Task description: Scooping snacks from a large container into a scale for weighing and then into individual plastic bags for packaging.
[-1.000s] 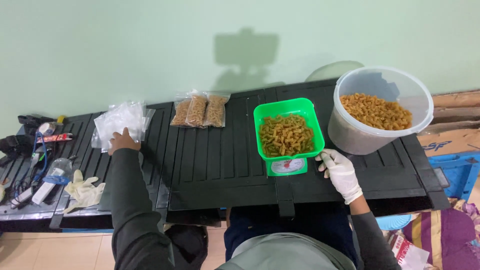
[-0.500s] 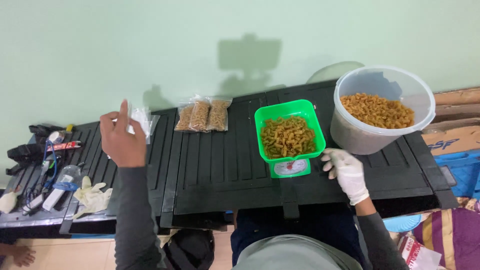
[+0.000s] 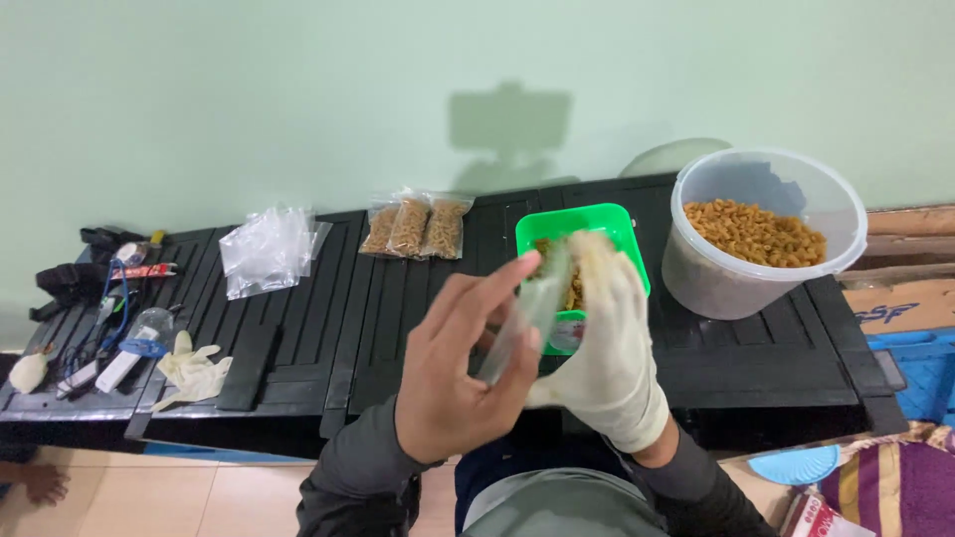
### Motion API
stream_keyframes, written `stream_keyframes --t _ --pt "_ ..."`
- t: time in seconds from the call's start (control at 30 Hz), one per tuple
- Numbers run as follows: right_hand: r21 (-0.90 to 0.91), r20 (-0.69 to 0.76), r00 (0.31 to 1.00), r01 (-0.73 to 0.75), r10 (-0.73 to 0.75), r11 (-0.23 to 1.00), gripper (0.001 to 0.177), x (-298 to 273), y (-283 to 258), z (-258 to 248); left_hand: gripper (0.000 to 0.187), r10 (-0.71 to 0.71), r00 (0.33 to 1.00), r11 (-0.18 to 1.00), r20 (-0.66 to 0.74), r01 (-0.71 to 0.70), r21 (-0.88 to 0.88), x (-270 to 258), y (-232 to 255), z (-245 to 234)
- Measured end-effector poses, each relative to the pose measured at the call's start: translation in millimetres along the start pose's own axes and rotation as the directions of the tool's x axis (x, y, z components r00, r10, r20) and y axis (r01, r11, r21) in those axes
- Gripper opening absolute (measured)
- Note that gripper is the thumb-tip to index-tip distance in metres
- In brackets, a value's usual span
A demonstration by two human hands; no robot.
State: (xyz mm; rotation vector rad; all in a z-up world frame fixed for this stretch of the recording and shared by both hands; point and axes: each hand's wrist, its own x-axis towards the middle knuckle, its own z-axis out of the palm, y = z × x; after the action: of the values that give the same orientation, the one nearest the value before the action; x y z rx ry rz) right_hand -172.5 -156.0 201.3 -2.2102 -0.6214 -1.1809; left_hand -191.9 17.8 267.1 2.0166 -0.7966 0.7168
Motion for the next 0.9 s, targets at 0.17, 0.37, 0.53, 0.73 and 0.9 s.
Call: stream_keyframes --t 0.17,0.37,0.53,0.73,0.9 --pt "0.091 -0.065 0.995 0.083 -0.077 0.992 0.078 3.5 12.1 -0.5 0.073 -0.130 0.934 0.976 0.332 0.179 -0.121 16.5 16.3 -22.9" --pt "0.458 0.188 0.968 -0.238 0.169 0.856 0.116 -17.0 12.8 13.9 0.110 0.118 0.869 0.981 0.481 -0.029 -0.190 24.2 -9.9 -21.0" --pt "0.593 0.176 0.958 -0.288 0.228 0.752 0.120 -36.8 7.7 30.0 0.086 0.173 0.926 0.964 0.336 -0.090 -0.250 14.1 -14.7 -7.4" --pt "0.635 0.199 0.958 -0.288 0.208 0.717 0.109 -48.2 9.8 44.2 0.091 0.088 0.901 0.934 0.424 0.073 -0.349 7.4 -17.8 -2.5" --pt "0.664 0.215 0.957 -0.290 0.195 0.689 0.100 -53.9 11.6 49.8 0.067 0.013 0.946 0.953 0.324 0.086 -0.291 6.3 -23.4 -0.3"
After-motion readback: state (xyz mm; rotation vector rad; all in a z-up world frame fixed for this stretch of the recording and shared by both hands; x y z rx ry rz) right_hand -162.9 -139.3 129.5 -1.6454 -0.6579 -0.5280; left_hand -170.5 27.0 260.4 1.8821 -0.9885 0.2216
